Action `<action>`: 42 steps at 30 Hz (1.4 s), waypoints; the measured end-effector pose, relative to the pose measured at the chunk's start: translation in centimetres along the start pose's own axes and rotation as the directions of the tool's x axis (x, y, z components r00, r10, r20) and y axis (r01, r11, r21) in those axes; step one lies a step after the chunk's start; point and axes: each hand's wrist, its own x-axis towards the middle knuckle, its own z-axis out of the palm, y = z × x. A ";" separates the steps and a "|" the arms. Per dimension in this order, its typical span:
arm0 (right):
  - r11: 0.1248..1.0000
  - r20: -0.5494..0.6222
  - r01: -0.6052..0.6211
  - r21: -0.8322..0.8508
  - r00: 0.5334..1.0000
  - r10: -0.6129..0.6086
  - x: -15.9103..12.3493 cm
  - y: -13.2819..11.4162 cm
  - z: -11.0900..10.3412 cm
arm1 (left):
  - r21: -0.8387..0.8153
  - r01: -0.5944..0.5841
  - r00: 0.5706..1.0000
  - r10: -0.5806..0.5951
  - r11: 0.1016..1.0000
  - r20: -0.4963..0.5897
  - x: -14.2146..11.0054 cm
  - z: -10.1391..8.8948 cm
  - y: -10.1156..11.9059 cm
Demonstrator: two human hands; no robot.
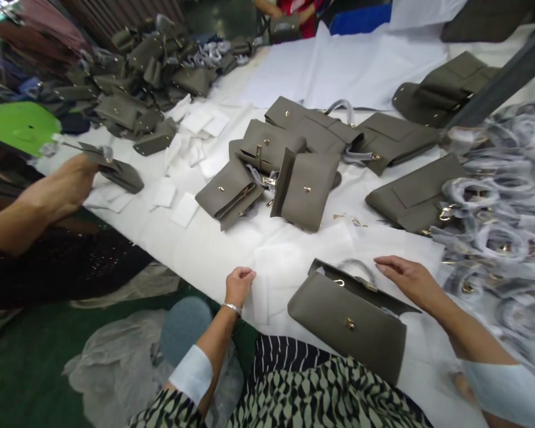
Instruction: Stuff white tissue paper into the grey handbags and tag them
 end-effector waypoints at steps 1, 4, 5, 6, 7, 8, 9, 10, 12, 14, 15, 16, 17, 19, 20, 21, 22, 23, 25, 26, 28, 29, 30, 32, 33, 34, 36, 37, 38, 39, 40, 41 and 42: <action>0.999 -0.033 0.022 -0.037 0.999 -0.023 -0.7 -0.5 0.0 | 0.023 -0.006 0.999 0.005 1.000 0.047 0.0 0.4 0.1; 0.984 -0.134 0.073 -0.166 0.986 -0.095 -3.0 -1.4 0.2 | 0.142 -0.035 0.989 0.014 0.989 0.145 -0.8 1.5 0.4; 0.977 -0.156 0.085 -0.196 0.981 -0.116 -3.8 -1.5 0.4 | 0.190 -0.044 0.986 0.012 0.981 0.167 -1.1 1.8 0.4; 0.971 -0.165 0.096 -0.217 0.977 -0.133 -4.5 -1.5 0.7 | 0.239 -0.055 0.981 0.008 0.970 0.193 -1.4 1.9 0.5; 0.967 -0.158 0.107 -0.232 0.976 -0.146 -5.2 -1.3 1.1 | 0.285 -0.071 0.974 0.005 0.956 0.225 -1.6 2.0 0.6; 0.962 -0.141 0.117 -0.248 0.978 -0.156 -5.8 -1.2 1.6 | 0.328 -0.094 0.965 0.005 0.940 0.262 -1.8 2.1 0.7; 0.954 -0.115 0.129 -0.270 0.980 -0.165 -6.3 -0.9 2.2 | 0.369 -0.121 0.955 0.006 0.921 0.297 -2.0 2.1 0.8; 0.944 -0.086 0.140 -0.300 0.981 -0.173 -6.6 -0.7 2.8 | 0.409 -0.148 0.946 0.008 0.901 0.325 -2.2 2.1 1.0; 0.915 -0.040 0.154 -0.373 0.982 -0.182 -7.1 -0.4 3.9 | 0.487 -0.187 0.939 0.010 0.853 0.343 -2.6 2.1 1.4; 0.885 -0.023 0.151 -0.440 0.983 -0.180 -7.2 -0.1 4.6 | 0.559 -0.206 0.944 0.012 0.803 0.329 -3.0 2.0 1.7; 0.873 -0.019 0.146 -0.465 0.984 -0.175 -7.3 -0.1 4.8 | 0.589 -0.211 0.947 0.015 0.780 0.320 -3.3 2.0 1.8; 0.863 -0.015 0.141 -0.486 0.985 -0.170 -7.3 -0.1 5.0 | 0.615 -0.216 0.951 0.020 0.759 0.309 -3.6 1.9 1.9; 0.853 -0.012 0.137 -0.503 0.986 -0.165 -7.3 -0.1 5.0 | 0.637 -0.219 0.954 0.027 0.739 0.298 -3.8 1.9 1.9; 0.834 -0.008 0.129 -0.536 0.987 -0.159 -7.3 -0.3 5.0 | 0.674 -0.226 0.960 0.042 0.704 0.278 -4.3 1.8 2.0; 0.825 -0.008 0.126 -0.551 0.988 -0.156 -7.3 -0.3 5.1 | 0.689 -0.229 0.961 0.049 0.688 0.271 -4.4 1.7 2.0; 0.817 -0.010 0.122 -0.563 0.988 -0.154 -7.3 -0.4 5.1 | 0.700 -0.234 0.961 0.054 0.675 0.270 -4.5 1.7 2.0; 0.811 -0.013 0.118 -0.573 0.988 -0.153 -7.3 -0.4 5.1 | 0.707 -0.240 0.960 0.057 0.665 0.273 -4.5 1.5 1.9; 0.807 -0.014 0.115 -0.579 0.988 -0.151 -7.3 -0.4 5.2 | 0.711 -0.247 0.959 0.059 0.659 0.278 -4.3 1.3 1.8; 0.806 -0.015 0.111 -0.581 0.989 -0.147 -7.4 -0.3 5.3 | 0.711 -0.251 0.957 0.057 0.656 0.285 -3.8 0.5 1.6; 0.809 -0.016 0.112 -0.578 0.989 -0.149 -7.4 -0.2 5.3 | 0.712 -0.245 0.959 0.056 0.659 0.278 -3.5 -0.1 1.5; 0.815 -0.021 0.121 -0.567 0.987 -0.161 -7.4 0.0 5.3 | 0.719 -0.214 0.970 0.060 0.661 0.234 -3.0 -1.8 1.4; 0.819 -0.027 0.128 -0.560 0.985 -0.172 -7.4 0.1 5.3 | 0.726 -0.194 0.978 0.067 0.660 0.200 -2.9 -2.8 1.5; 0.823 -0.036 0.135 -0.552 0.982 -0.185 -7.4 0.2 5.2 | 0.735 -0.171 0.984 0.076 0.656 0.161 -2.8 -3.9 1.6; 0.832 -0.064 0.152 -0.533 0.974 -0.218 -7.5 0.2 5.0 | 0.743 -0.138 0.989 0.134 0.655 0.065 -2.8 -6.2 2.2; 0.837 -0.083 0.164 -0.522 0.967 -0.241 -7.5 0.1 4.9 | 0.734 -0.144 0.981 0.194 0.664 0.017 -2.9 -7.2 2.6; 0.841 -0.108 0.178 -0.511 0.957 -0.268 -7.5 -0.1 4.8 | 0.716 -0.177 0.960 0.280 0.675 -0.027 -3.0 -8.1 3.1; 0.846 -0.169 0.213 -0.489 0.928 -0.331 -7.5 -0.9 4.4 | 0.659 -0.328 0.857 0.506 0.677 -0.094 -3.3 -9.7 4.2; 0.847 -0.203 0.231 -0.478 0.910 -0.362 -7.5 -1.5 4.2 | 0.625 -0.433 0.774 0.623 0.650 -0.112 -3.5 -10.3 4.8; 0.849 -0.238 0.249 -0.466 0.889 -0.391 -7.5 -2.3 4.0 | 0.593 -0.537 0.678 0.725 0.601 -0.120 -3.7 -10.7 5.4; 0.852 -0.272 0.269 -0.449 0.867 -0.417 -7.6 -3.2 3.7 | 0.563 -0.627 0.577 0.807 0.538 -0.129 -3.9 -11.1 6.1; 0.857 -0.305 0.288 -0.427 0.846 -0.436 -7.6 -4.3 3.4 | 0.542 -0.693 0.482 0.865 0.475 -0.141 -4.1 -11.4 6.8; 0.865 -0.338 0.306 -0.397 0.828 -0.448 -7.7 -5.4 3.1 | 0.530 -0.737 0.402 0.903 0.419 -0.154 -4.3 -11.7 7.5; 0.876 -0.367 0.324 -0.357 0.813 -0.451 -7.9 -6.6 2.9 | 0.529 -0.760 0.340 0.925 0.378 -0.171 -4.6 -11.9 8.2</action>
